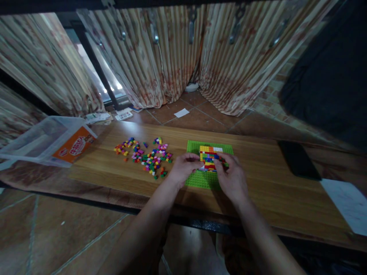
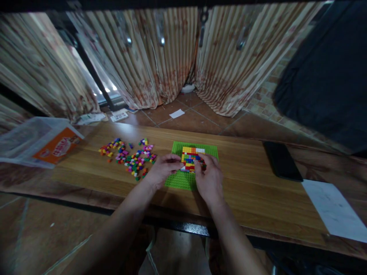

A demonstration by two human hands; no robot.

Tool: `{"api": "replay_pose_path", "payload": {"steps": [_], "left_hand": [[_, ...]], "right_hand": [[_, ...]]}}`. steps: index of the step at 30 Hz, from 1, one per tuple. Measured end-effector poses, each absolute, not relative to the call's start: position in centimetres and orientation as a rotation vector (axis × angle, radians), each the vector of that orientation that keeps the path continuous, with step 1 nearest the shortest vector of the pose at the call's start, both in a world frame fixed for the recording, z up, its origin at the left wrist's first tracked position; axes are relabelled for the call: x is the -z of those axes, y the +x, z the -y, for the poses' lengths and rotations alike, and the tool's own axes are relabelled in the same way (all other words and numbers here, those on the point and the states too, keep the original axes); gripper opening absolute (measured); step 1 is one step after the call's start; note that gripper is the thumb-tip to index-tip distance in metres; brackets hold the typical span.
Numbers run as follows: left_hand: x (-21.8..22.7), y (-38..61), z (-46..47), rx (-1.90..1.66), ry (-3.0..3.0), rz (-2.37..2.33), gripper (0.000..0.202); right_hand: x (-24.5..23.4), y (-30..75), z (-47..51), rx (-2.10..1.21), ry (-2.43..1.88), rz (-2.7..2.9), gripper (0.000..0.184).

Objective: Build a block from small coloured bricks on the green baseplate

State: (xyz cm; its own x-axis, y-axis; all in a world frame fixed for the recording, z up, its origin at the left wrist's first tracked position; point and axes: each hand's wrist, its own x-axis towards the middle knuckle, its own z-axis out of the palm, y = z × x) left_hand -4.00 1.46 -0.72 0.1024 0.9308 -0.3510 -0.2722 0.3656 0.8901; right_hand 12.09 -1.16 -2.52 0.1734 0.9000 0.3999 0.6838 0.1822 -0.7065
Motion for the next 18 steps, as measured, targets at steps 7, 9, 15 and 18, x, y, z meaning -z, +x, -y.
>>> {"api": "replay_pose_path", "payload": {"steps": [7, 9, 15, 18], "left_hand": [[-1.8, -9.9, -2.6, -1.338, 0.701, -1.086, 0.03], [-2.2, -11.8, -2.8, -1.43, 0.634, -1.12, 0.026], [-2.4, -14.2, -2.7, -1.547, 0.55, -1.162, 0.022], [-2.5, -14.3, -2.4, -1.529, 0.546, -1.138, 0.021]], "right_hand": [[0.9, 10.3, 2.7, -0.053, -1.351, 1.575, 0.021], [0.8, 8.6, 3.6, -0.136, -1.232, 1.689, 0.019], [2.8, 2.9, 4.5, -0.475, -1.095, 1.928, 0.023], [3.7, 1.0, 4.0, -0.568, -1.161, 1.912, 0.023]]}}
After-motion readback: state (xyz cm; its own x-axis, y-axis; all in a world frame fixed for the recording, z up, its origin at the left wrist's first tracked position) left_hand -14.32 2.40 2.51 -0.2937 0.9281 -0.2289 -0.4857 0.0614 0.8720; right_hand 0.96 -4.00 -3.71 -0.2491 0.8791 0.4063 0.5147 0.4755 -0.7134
